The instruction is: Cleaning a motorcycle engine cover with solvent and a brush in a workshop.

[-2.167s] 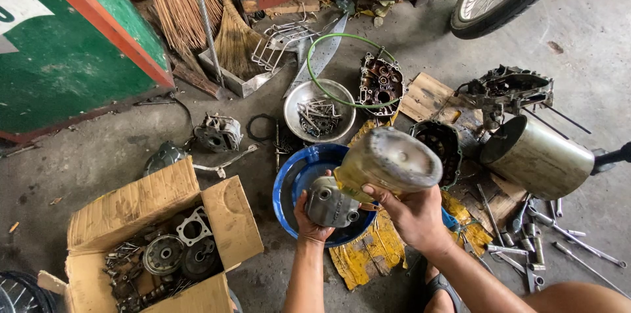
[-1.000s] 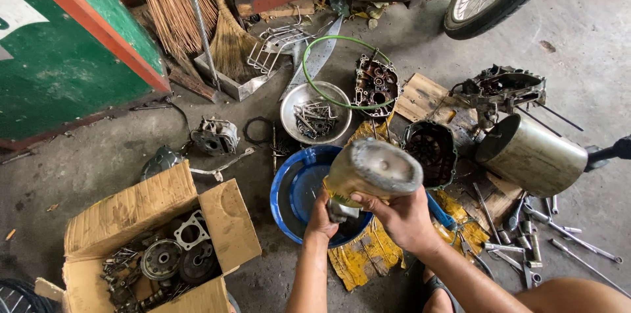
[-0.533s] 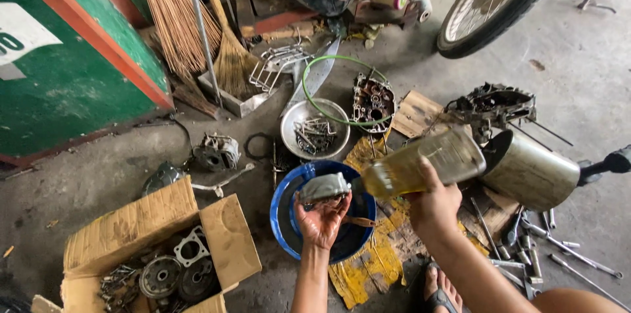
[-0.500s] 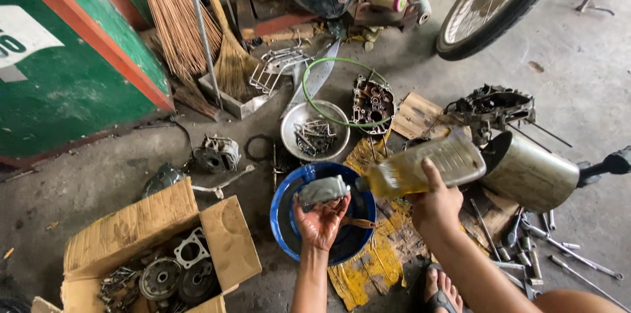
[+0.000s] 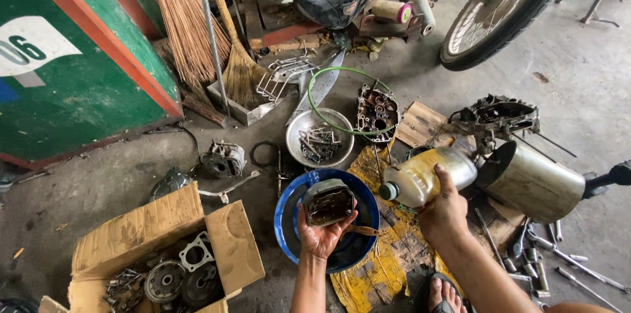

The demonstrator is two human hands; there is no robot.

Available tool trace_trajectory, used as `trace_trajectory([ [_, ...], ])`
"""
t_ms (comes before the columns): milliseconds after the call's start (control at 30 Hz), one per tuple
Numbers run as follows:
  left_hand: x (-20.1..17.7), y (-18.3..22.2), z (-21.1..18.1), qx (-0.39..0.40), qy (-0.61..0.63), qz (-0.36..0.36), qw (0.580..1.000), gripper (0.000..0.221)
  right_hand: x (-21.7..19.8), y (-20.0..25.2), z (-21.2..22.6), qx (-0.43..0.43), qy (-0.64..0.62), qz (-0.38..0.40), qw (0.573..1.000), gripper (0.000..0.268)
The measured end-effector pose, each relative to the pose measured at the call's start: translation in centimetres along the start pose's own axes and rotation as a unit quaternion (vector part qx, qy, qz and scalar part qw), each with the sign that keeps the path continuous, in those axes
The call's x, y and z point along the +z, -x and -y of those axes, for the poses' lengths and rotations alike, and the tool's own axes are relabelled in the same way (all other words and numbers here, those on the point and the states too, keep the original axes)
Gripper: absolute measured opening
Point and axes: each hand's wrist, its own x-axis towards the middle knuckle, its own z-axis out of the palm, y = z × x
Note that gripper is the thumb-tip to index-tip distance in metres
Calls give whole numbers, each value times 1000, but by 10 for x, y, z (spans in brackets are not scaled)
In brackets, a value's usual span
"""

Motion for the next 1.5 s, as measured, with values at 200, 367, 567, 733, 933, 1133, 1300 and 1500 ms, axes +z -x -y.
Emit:
trace_trajectory([
  [200,3,2,-3,-13,-29,68,997,104,-6,1,-10,-105,79,96,987,61],
  [367,19,1,0,-15,-19,65,998,102,-2,18,-18,-184,76,210,957,56],
  [567,47,-11,7,80,-110,-98,986,84,-2,56,-30,-321,253,260,875,58],
  [733,34,-14,6,50,-148,-151,976,86,-12,51,-48,-350,271,318,838,58],
  [933,41,-11,10,36,-192,-164,967,89,-17,45,-54,-366,299,322,821,42],
  [1133,42,-13,14,33,-226,-179,957,89,-22,35,-57,-400,299,327,802,39],
  [1300,20,-16,13,22,-218,-171,961,89,-18,33,-47,-397,314,329,797,40],
  [1500,20,-16,10,16,-234,-172,957,87,-17,26,-41,-431,288,345,782,42],
])
